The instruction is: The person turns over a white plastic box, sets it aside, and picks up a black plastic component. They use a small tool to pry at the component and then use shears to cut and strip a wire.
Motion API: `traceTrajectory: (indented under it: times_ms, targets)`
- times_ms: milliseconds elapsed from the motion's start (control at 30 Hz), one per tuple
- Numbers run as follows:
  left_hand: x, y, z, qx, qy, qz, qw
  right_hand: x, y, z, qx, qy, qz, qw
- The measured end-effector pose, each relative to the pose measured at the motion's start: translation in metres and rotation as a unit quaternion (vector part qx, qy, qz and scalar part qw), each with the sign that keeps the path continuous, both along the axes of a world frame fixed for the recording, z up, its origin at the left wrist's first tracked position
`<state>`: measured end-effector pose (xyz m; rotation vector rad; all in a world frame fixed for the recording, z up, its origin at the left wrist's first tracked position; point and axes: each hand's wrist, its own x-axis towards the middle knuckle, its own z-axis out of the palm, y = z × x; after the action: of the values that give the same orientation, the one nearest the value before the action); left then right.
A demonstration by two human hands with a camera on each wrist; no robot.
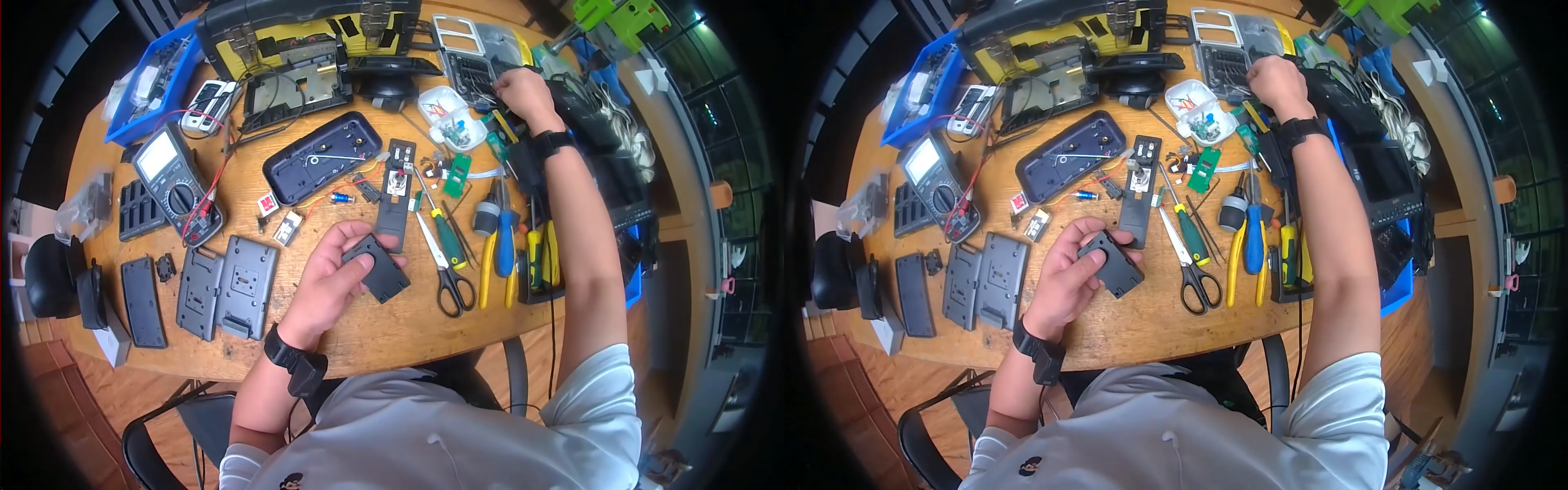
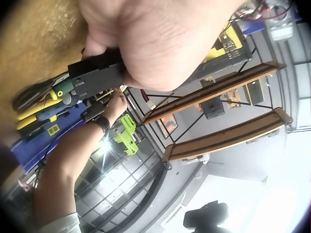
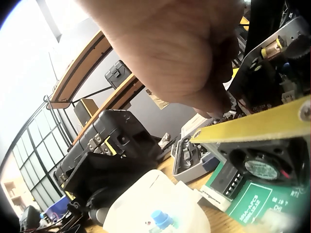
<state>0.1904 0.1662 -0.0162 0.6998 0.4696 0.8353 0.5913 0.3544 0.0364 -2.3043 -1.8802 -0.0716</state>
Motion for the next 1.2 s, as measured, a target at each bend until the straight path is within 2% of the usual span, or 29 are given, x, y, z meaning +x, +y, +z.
traceTrajectory:
  times_ms: [67, 200, 267, 433, 633, 733, 867, 1033, 1100, 1167, 1200]
  targets:
    - [0.0, 0.0, -0.001, 0.001, 0.004, 0.004, 1.0, 0.003, 0.004, 0.002, 0.0, -0.01, -0.037, 0.999]
    - [0.001, 0.0, 0.0, -0.006, -0.003, 0.003, 1.0, 0.004, 0.008, 0.001, -0.008, -0.03, -0.044, 0.999]
    - [0.001, 0.0, 0.0, -0.005, 0.0, -0.002, 1.0, -0.004, 0.009, 0.0, -0.018, -0.051, 0.011, 0.998]
    - [0.0, 0.001, 0.0, 0.0, 0.001, -0.001, 1.0, -0.024, 0.013, -0.011, -0.033, -0.002, 0.045, 0.998]
    - [-0.001, 0.001, 0.001, -0.01, 0.0, -0.001, 1.0, -0.042, 0.014, -0.012, -0.02, -0.043, 0.003, 0.999]
    - [0.001, 0.0, -0.001, -0.019, -0.012, 0.004, 1.0, -0.067, 0.009, -0.004, -0.053, -0.082, -0.075, 0.992]
    - [-0.001, 0.001, 0.0, -0.017, 0.0, -0.003, 1.0, -0.077, 0.009, -0.009, -0.042, -0.099, -0.075, 0.991]
    - [-0.003, 0.001, 0.001, -0.02, -0.002, 0.006, 1.0, -0.076, 0.005, -0.004, -0.056, -0.067, -0.101, 0.991]
    - [-0.004, 0.001, 0.002, -0.017, 0.001, 0.005, 1.0, -0.076, 0.0, -0.001, -0.049, -0.049, -0.111, 0.991]
    - [-0.005, 0.001, 0.002, -0.017, 0.004, 0.003, 1.0, -0.076, -0.01, 0.004, 0.025, -0.046, -0.113, 0.992]
    - [-0.004, 0.0, 0.001, -0.018, -0.004, 0.003, 1.0, -0.075, -0.016, 0.004, 0.09, -0.04, -0.076, 0.992]
